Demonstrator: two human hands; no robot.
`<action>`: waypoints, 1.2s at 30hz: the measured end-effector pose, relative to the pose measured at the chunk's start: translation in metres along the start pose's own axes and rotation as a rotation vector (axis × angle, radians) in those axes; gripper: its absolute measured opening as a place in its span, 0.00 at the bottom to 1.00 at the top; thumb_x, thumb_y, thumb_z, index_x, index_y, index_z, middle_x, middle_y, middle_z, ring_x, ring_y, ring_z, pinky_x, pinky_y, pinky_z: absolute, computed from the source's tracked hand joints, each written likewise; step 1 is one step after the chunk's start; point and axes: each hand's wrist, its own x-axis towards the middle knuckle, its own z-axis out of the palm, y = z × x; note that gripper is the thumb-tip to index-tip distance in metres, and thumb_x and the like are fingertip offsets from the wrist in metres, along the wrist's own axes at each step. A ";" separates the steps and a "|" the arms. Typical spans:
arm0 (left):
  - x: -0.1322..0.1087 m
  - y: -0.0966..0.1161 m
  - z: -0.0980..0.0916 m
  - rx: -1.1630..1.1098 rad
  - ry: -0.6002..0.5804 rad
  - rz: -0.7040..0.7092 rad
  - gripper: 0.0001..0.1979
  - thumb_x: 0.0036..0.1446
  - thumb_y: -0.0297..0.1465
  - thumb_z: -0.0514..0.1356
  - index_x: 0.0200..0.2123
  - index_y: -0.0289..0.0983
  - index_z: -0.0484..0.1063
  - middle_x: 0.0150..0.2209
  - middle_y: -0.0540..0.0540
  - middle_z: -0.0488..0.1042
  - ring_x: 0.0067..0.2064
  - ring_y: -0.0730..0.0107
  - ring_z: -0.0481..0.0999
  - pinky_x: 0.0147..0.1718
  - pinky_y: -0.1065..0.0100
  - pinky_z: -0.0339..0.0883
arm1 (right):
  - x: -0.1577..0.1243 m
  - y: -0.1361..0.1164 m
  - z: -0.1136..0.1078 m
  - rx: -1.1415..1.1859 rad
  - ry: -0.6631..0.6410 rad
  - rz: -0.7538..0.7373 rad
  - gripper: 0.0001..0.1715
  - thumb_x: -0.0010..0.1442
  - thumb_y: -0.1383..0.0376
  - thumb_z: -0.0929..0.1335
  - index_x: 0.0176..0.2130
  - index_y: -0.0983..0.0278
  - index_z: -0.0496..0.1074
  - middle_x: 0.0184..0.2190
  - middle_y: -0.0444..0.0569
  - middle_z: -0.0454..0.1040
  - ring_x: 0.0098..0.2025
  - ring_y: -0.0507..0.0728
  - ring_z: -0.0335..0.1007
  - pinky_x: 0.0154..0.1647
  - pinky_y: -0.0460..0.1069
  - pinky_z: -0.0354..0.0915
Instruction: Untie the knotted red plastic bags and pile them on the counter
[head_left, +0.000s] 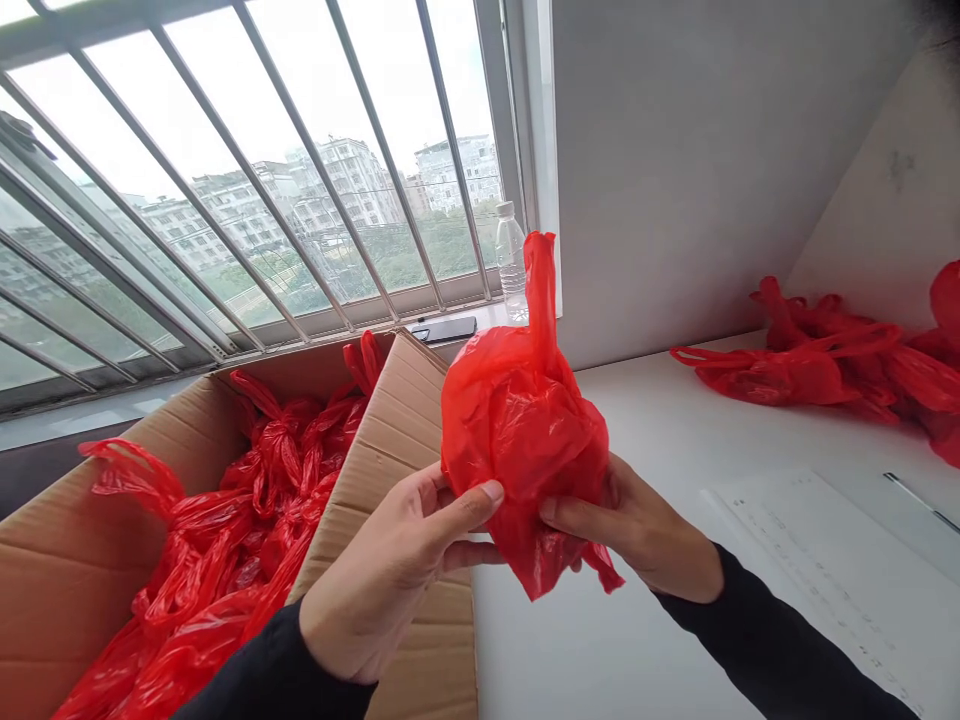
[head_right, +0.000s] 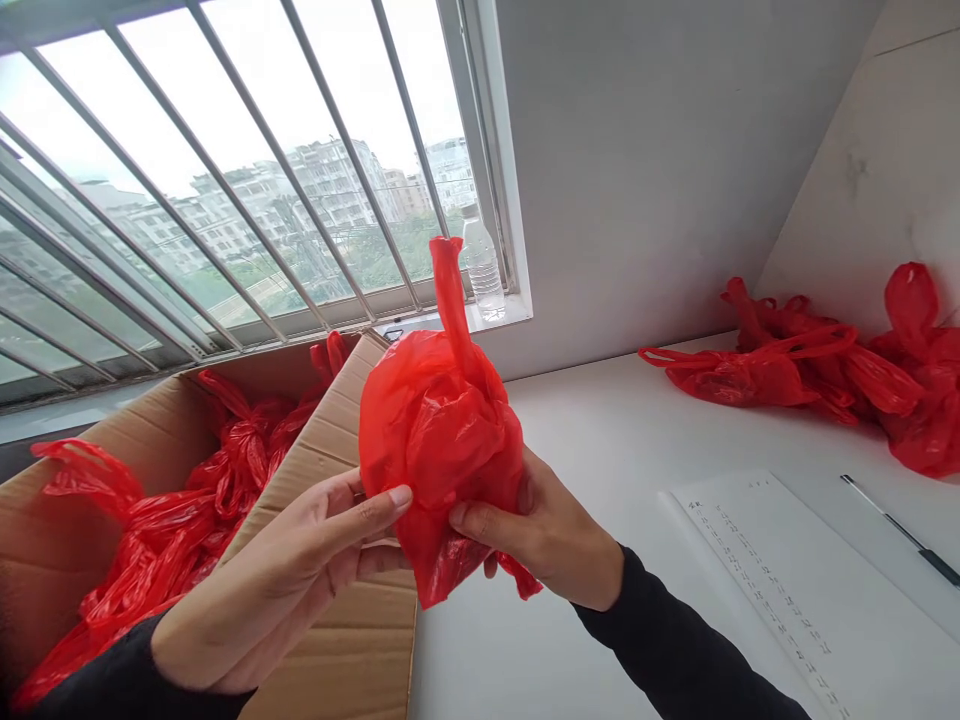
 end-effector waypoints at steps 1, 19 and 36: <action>0.000 0.000 0.000 -0.012 0.013 0.006 0.17 0.57 0.35 0.64 0.49 0.35 0.75 0.47 0.37 0.77 0.47 0.52 0.77 0.43 0.57 0.74 | 0.000 0.000 -0.001 -0.002 0.004 0.003 0.13 0.61 0.62 0.71 0.42 0.64 0.67 0.29 0.43 0.71 0.27 0.51 0.68 0.25 0.47 0.66; -0.001 -0.001 -0.001 0.091 0.047 -0.080 0.20 0.55 0.39 0.64 0.49 0.35 0.74 0.44 0.37 0.79 0.44 0.53 0.79 0.42 0.59 0.72 | 0.001 -0.003 -0.004 0.016 0.046 -0.029 0.14 0.64 0.58 0.69 0.47 0.61 0.68 0.36 0.45 0.71 0.34 0.51 0.68 0.33 0.47 0.67; 0.001 0.003 0.004 0.062 0.126 -0.135 0.19 0.57 0.42 0.59 0.43 0.32 0.75 0.40 0.37 0.80 0.37 0.54 0.79 0.34 0.60 0.71 | 0.001 -0.001 -0.001 0.030 0.074 -0.011 0.12 0.63 0.56 0.69 0.40 0.62 0.69 0.31 0.43 0.69 0.29 0.50 0.64 0.27 0.45 0.63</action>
